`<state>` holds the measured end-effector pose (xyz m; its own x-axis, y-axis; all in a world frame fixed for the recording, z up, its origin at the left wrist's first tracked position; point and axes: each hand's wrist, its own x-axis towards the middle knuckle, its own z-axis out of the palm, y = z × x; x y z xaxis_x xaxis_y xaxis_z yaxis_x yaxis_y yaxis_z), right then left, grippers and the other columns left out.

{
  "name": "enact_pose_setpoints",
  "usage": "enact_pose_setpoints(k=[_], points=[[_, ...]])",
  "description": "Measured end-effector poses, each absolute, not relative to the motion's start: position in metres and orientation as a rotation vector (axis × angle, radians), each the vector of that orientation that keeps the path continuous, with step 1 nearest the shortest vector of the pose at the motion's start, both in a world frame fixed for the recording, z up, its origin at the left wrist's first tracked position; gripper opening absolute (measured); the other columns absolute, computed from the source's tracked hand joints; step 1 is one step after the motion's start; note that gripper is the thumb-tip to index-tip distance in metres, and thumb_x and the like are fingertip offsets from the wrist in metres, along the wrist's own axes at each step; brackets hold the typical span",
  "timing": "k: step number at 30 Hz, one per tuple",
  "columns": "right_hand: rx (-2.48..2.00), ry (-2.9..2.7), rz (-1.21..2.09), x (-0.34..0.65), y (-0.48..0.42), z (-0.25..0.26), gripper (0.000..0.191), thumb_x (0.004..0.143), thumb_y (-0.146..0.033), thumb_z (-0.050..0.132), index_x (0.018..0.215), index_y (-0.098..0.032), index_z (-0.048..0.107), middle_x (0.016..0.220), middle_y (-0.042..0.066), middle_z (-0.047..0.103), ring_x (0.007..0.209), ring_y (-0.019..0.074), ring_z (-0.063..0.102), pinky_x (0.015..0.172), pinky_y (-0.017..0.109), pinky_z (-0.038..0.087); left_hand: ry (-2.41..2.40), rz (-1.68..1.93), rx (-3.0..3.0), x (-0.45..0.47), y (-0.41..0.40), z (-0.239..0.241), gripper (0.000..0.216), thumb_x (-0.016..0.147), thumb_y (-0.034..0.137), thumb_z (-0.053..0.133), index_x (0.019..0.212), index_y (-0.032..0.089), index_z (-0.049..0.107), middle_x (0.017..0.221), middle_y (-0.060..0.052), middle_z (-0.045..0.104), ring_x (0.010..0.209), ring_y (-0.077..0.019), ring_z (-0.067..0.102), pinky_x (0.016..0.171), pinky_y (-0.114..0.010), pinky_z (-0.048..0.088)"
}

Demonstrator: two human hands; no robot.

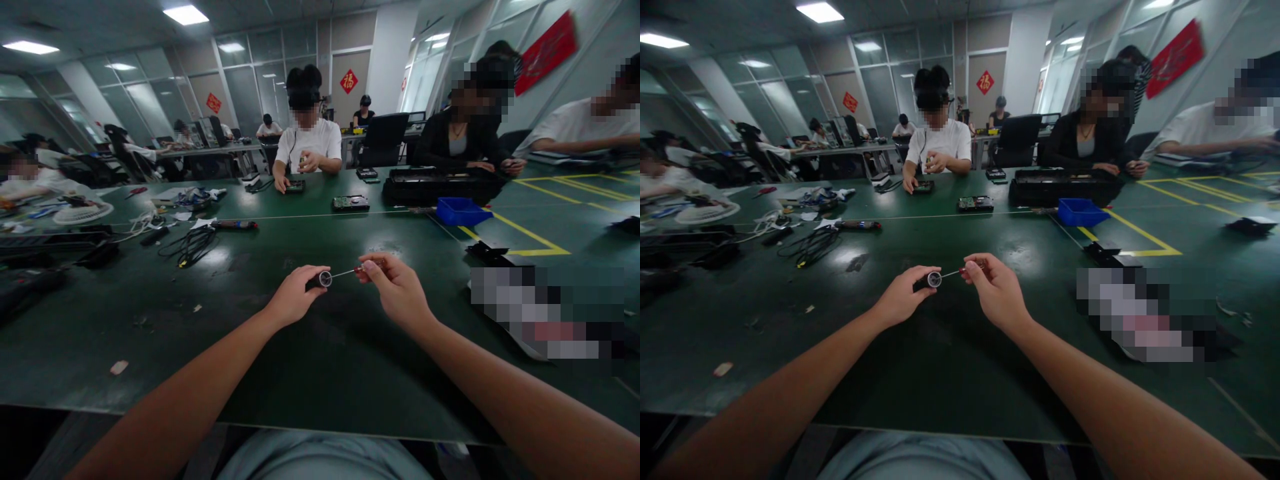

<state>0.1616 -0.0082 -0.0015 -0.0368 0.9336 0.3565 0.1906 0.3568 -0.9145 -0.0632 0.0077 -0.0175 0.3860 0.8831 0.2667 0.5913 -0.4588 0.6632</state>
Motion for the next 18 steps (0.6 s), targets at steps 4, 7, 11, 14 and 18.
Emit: enact_pose_setpoints(k=[4, 7, 11, 14, 18], points=[[-1.061, -1.514, 0.838, 0.1608, -0.0081, -0.0002, 0.023, 0.091, -0.041, 0.058, 0.100, -0.021, 0.066, 0.086, 0.006, 0.073, 0.078, 0.0199, 0.068, 0.075, 0.039, 0.055, 1.246, 0.838, 2.206, -0.0638, 0.0085, -0.0196, 0.039, 0.088, 0.020, 0.066, 0.127, 0.023, 0.062, 0.128, -0.005, 0.064, 0.121, -0.0230, 0.055, 0.109, -0.041, 0.039], [-1.122, -1.546, 0.779, 0.1613, -0.0094, 0.0024, 0.025, 0.091, -0.044, 0.058, 0.094, -0.021, 0.066, 0.082, 0.005, 0.072, 0.075, 0.0196, 0.068, 0.071, 0.037, 0.053, 1.237, 0.855, 2.195, -0.0645, 0.0084, -0.0198, 0.040, 0.088, 0.020, 0.066, 0.128, 0.024, 0.062, 0.129, -0.004, 0.063, 0.122, -0.0224, 0.055, 0.110, -0.040, 0.038], [-1.270, -1.602, 0.633, 0.1626, -0.0123, 0.0057, 0.035, 0.090, -0.052, 0.059, 0.073, -0.022, 0.064, 0.065, 0.002, 0.067, 0.056, 0.0154, 0.058, 0.055, 0.030, 0.042, 1.239, 0.835, 2.188, -0.0655, 0.0076, -0.0189, 0.041, 0.089, 0.023, 0.066, 0.129, 0.025, 0.061, 0.127, -0.004, 0.065, 0.119, -0.0234, 0.057, 0.107, -0.041, 0.040], [-1.285, -1.610, 0.602, 0.1629, -0.0126, 0.0050, 0.039, 0.089, -0.054, 0.060, 0.066, -0.022, 0.059, 0.059, 0.000, 0.064, 0.050, 0.0132, 0.052, 0.051, 0.028, 0.037, 1.222, 0.802, 2.232, -0.0658, 0.0075, -0.0189, 0.039, 0.089, 0.026, 0.067, 0.128, 0.026, 0.063, 0.123, -0.004, 0.067, 0.115, -0.0238, 0.058, 0.104, -0.042, 0.042], [-1.283, -1.629, 0.594, 0.1618, -0.0121, 0.0023, 0.034, 0.087, -0.051, 0.064, 0.070, -0.022, 0.059, 0.059, -0.001, 0.062, 0.052, 0.0134, 0.052, 0.052, 0.028, 0.038, 1.212, 0.796, 2.253, -0.0652, 0.0085, -0.0211, 0.038, 0.089, 0.026, 0.068, 0.127, 0.025, 0.064, 0.122, -0.004, 0.067, 0.113, -0.0228, 0.059, 0.102, -0.040, 0.042]])
